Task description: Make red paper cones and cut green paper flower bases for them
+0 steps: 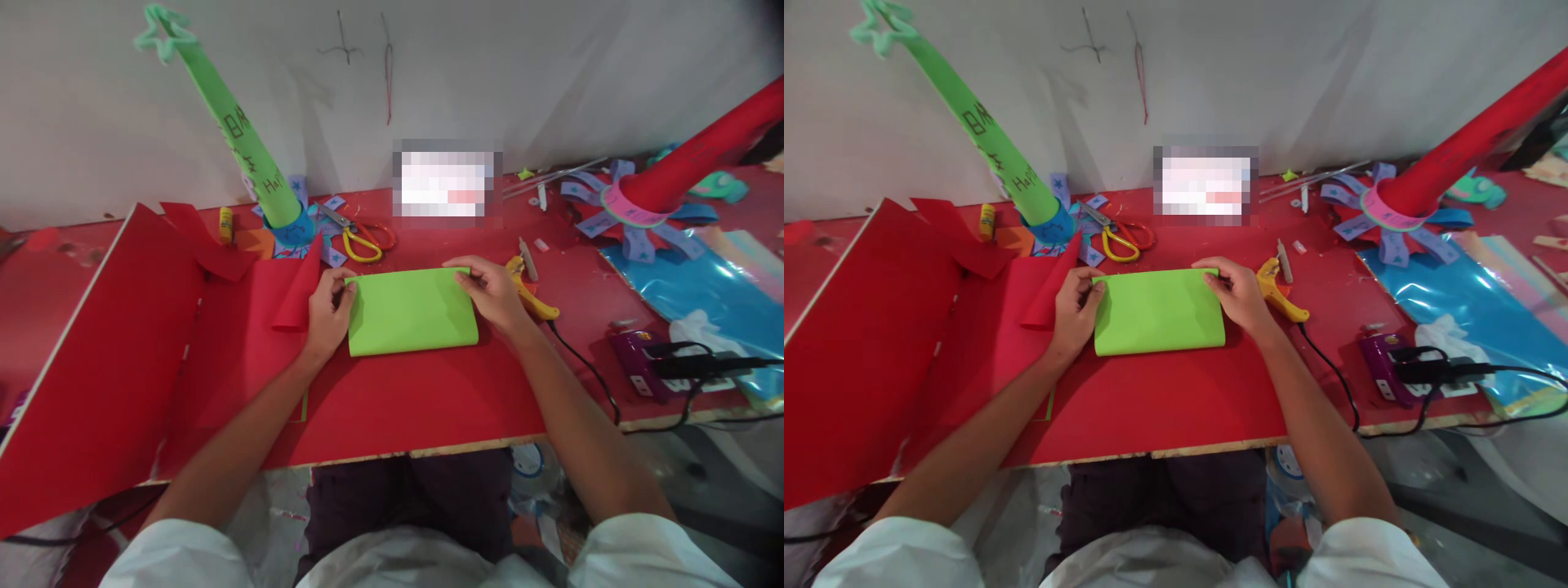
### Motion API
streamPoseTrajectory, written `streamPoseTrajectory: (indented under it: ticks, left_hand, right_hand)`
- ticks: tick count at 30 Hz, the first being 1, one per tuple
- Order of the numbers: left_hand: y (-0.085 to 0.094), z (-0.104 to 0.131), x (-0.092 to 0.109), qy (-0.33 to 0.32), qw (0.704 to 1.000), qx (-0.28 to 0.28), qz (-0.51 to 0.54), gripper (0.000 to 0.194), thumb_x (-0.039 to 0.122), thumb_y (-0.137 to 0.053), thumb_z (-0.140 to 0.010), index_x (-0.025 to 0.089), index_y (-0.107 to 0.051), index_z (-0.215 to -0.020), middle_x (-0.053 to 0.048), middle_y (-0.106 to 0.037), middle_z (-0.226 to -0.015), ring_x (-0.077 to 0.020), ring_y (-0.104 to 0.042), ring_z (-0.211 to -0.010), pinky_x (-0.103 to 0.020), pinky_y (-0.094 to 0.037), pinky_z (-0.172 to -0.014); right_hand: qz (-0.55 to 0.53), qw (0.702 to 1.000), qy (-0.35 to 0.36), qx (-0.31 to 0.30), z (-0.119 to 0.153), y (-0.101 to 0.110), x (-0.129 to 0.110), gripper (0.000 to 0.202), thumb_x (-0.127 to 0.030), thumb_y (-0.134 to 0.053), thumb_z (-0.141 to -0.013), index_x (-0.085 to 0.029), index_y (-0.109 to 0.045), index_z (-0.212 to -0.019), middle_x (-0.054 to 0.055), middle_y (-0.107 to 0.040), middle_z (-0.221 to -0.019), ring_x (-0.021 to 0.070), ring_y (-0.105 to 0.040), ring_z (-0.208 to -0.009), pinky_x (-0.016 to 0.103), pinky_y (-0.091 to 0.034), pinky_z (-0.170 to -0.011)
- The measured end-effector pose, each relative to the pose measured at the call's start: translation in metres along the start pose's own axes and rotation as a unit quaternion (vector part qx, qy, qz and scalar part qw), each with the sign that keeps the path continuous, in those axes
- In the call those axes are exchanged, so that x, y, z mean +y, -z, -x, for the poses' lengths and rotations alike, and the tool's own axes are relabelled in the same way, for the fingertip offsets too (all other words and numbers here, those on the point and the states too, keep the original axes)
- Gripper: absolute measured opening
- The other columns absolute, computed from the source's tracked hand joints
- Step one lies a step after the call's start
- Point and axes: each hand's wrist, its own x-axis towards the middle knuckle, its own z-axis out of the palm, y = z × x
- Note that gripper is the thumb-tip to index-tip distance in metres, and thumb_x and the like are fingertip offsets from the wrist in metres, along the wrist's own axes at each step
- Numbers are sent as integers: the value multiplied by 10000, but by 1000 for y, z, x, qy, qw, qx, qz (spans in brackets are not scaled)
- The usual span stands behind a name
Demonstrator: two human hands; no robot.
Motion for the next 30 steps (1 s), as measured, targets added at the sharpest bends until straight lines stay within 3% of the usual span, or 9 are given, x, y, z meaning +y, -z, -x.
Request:
streamPoseTrajectory:
  ticks: [5, 12, 19, 26, 30]
  left_hand:
    - [1, -1, -1, -3, 1000, 11, 3, 329, 554, -681, -1046, 229, -651, -1088, 43, -499, -701, -126, -451, -605, -280, -308, -567]
    - [3, -3, -4, -21, 1000, 10, -3, 317, 539, -680, -1052, 225, -658, -1093, 23, -573, -766, -125, -500, -642, -275, -348, -595]
    - [4, -2, -4, -23, 1000, 9, -1, 347, 572, -676, -1049, 229, -657, -1101, 29, -534, -742, -128, -468, -625, -278, -331, -582]
    - [3, -1, -3, -13, 1000, 15, -9, 337, 567, -680, -1045, 234, -657, -1095, 39, -485, -726, -134, -434, -633, -288, -318, -597]
    - [2, -1, -1, -9, 1000, 11, -8, 322, 553, -676, -1050, 236, -656, -1102, 38, -484, -728, -134, -441, -635, -290, -320, -599]
  right_hand:
    - [12, 1000, 10, 13, 0, -1, -1, 278, -458, -719, -1024, -287, -793, -1231, 88, -824, -1228, 282, -790, -1079, 424, -632, -922]
    - [21, 999, 6, 28, -1, -1, -7, 286, -441, -724, -1009, -261, -789, -1221, 89, -823, -1134, 273, -777, -1012, 393, -625, -823]
    - [9, 1000, -5, 25, -1, -1, -8, 337, -502, -745, -993, -248, -788, -1210, 92, -807, -1057, 273, -770, -954, 371, -611, -747]
    - [-6, 1000, -22, 16, -1, -1, -5, 476, -666, -768, -941, -267, -784, -1200, 98, -829, -1160, 276, -792, -997, 394, -641, -818]
    - [-14, 1000, -20, 16, -1, -1, -5, 477, -686, -768, -936, -278, -794, -1183, 95, -835, -1186, 279, -801, -1023, 405, -647, -852]
